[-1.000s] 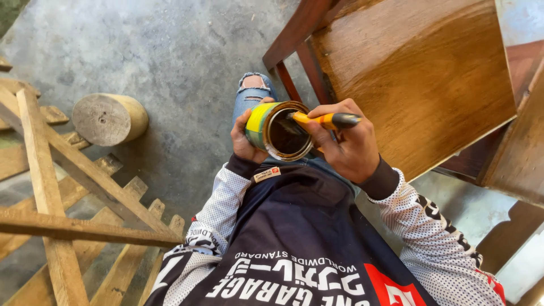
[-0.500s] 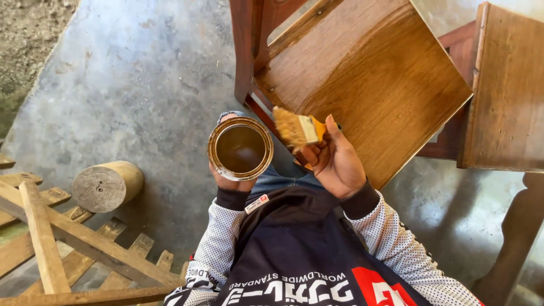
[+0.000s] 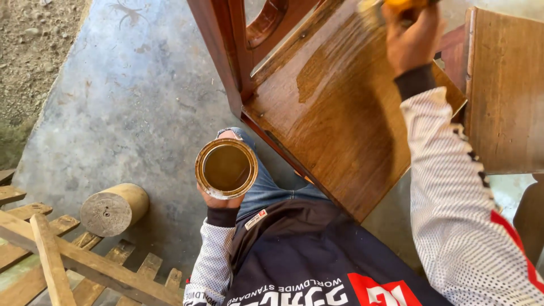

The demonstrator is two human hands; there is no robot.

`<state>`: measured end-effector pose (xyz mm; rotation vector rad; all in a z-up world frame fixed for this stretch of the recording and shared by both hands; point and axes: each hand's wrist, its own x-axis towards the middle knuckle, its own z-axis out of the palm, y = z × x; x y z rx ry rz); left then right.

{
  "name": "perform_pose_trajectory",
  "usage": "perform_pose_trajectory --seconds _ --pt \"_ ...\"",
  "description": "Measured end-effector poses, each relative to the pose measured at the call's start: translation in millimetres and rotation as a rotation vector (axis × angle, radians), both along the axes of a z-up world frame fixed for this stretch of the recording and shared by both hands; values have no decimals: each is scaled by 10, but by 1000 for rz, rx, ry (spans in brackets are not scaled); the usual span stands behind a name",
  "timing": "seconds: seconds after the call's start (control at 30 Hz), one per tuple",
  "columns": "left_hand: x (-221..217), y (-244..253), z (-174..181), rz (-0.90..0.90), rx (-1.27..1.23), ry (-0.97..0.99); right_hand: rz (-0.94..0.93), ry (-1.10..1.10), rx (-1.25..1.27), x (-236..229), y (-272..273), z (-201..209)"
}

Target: Applying varnish to a wooden chair using a paintbrush

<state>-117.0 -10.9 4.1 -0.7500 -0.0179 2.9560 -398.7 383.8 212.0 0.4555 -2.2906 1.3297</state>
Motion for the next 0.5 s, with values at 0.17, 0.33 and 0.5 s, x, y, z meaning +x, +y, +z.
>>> perform_pose_trajectory --seconds 0.17,0.33,0.5 --pt "-42 -287 -141 -9 8 30 -139 275 510 156 -438 -33" --pt "-124 -161 -347 -25 20 43 271 -232 195 1294 -1724 409" --pt "-126 -356 -308 -44 22 52 177 -278 157 489 -1058 362"
